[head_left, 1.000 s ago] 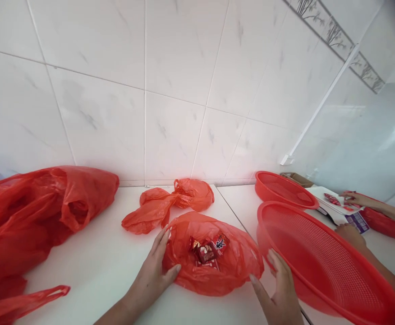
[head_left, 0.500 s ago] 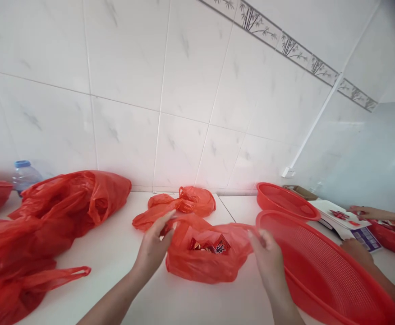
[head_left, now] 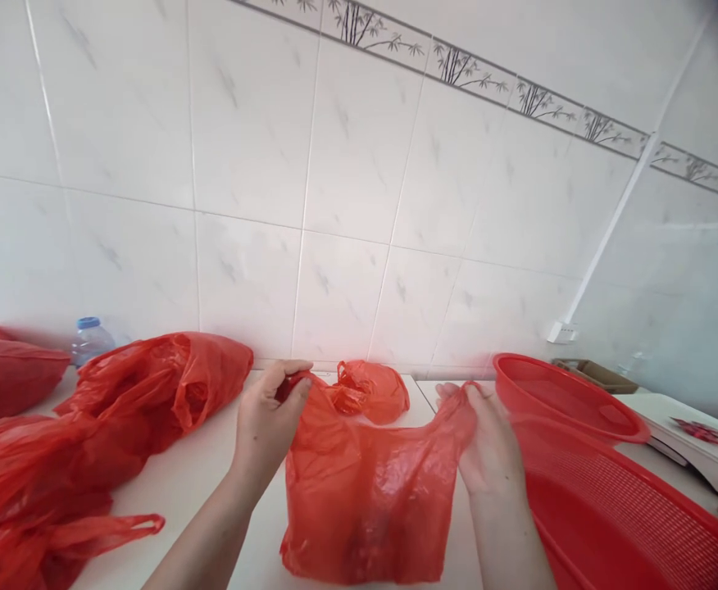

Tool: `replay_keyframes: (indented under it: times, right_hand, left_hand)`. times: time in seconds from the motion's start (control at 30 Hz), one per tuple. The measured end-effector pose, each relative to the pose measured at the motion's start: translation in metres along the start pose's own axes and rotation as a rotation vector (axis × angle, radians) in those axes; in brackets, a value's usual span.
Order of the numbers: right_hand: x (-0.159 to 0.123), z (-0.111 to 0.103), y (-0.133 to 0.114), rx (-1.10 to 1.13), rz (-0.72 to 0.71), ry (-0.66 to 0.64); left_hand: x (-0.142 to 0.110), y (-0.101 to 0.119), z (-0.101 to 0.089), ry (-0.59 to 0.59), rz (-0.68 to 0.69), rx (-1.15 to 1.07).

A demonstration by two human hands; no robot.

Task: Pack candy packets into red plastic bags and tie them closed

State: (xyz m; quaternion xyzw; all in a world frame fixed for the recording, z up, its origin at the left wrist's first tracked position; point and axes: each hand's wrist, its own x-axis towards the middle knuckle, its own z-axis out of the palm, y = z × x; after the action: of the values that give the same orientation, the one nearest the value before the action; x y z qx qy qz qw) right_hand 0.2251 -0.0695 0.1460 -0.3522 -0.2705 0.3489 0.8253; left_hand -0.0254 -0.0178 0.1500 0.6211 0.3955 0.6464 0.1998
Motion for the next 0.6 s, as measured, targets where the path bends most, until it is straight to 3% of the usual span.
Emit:
replay_keyframes:
  times: [0.1,0.23,0.43,0.6]
  right_hand:
    - [0.004,0.016,0.004,0.096,-0.013,-0.030]
    - [0.000,0.035,0.006,0.119,-0.018,-0.071]
    - [-0.019,0.041,0.013,-0.064,0.023,-0.282]
    - [-0.038,0.047,0.008,-0.334,0.089,-0.381]
  left_hand:
    - [-0.001,0.005,0.005,0.034,-0.156,-0.236]
    - [0.000,0.019,0.006,-0.024,-0.274,-0.471]
    - [0.005,0.020,0.009,-0.174,-0.378,-0.543]
    - [0.003,0.019,0.013,-0.253,-0.293,-0.455]
